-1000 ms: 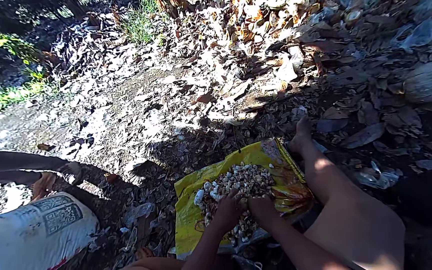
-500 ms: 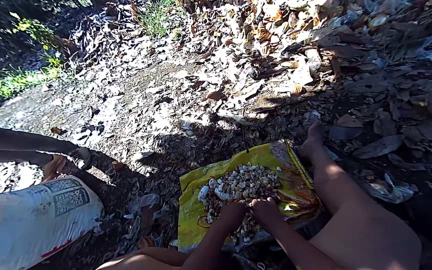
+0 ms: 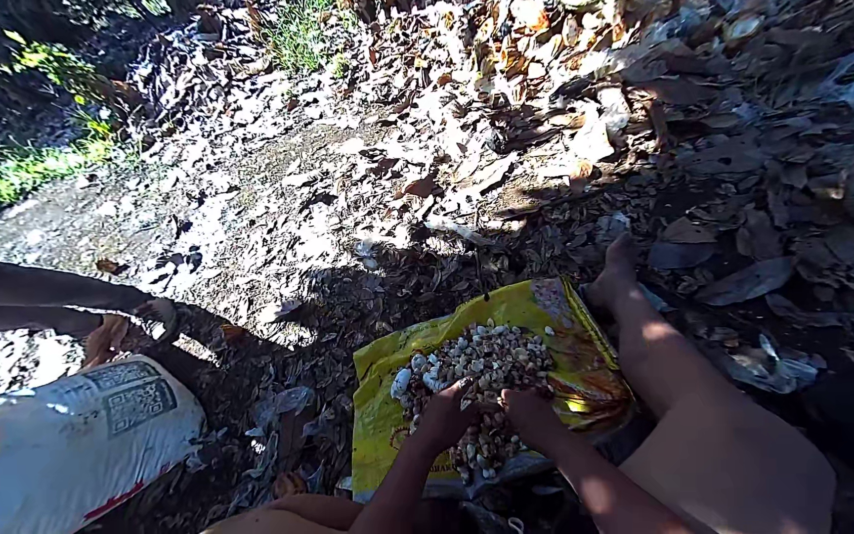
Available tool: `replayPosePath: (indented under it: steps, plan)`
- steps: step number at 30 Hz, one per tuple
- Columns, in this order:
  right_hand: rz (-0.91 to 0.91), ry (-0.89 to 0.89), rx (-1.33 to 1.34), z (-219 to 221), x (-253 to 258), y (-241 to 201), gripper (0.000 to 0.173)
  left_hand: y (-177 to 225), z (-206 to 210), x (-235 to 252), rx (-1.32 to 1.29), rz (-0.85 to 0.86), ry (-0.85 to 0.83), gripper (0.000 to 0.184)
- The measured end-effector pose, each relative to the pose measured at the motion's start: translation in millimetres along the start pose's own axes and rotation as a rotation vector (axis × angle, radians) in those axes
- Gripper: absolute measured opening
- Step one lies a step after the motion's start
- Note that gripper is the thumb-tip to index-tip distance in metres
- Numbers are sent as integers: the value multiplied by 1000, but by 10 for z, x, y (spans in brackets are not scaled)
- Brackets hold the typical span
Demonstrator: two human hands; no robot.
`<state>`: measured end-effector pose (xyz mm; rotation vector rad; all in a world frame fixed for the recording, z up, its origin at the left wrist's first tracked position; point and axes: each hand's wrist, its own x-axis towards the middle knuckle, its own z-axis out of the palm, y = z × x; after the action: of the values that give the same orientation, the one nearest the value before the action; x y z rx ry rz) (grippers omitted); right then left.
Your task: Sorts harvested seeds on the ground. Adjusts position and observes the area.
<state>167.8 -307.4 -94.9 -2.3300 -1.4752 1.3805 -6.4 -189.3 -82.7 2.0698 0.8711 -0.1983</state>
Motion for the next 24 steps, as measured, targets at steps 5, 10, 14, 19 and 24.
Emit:
replayPosePath:
  steps: [5,10,14,19,24]
  plan:
    - [-69,21,100,11,-20,-48,36,94,120,25,86,2,-69,34]
    - [-148,168,144,54,13,29,71,-46,85,37,69,-71,-44,34]
    - [-271,222,245,74,38,55,46,-108,21,18,25,-83,-63,34]
    - [-240,182,489,89,41,41,30,-106,43,20,-182,-66,-108,30]
    - [-89,88,536,25,91,75,21,-298,92,96,-393,-124,-63,48]
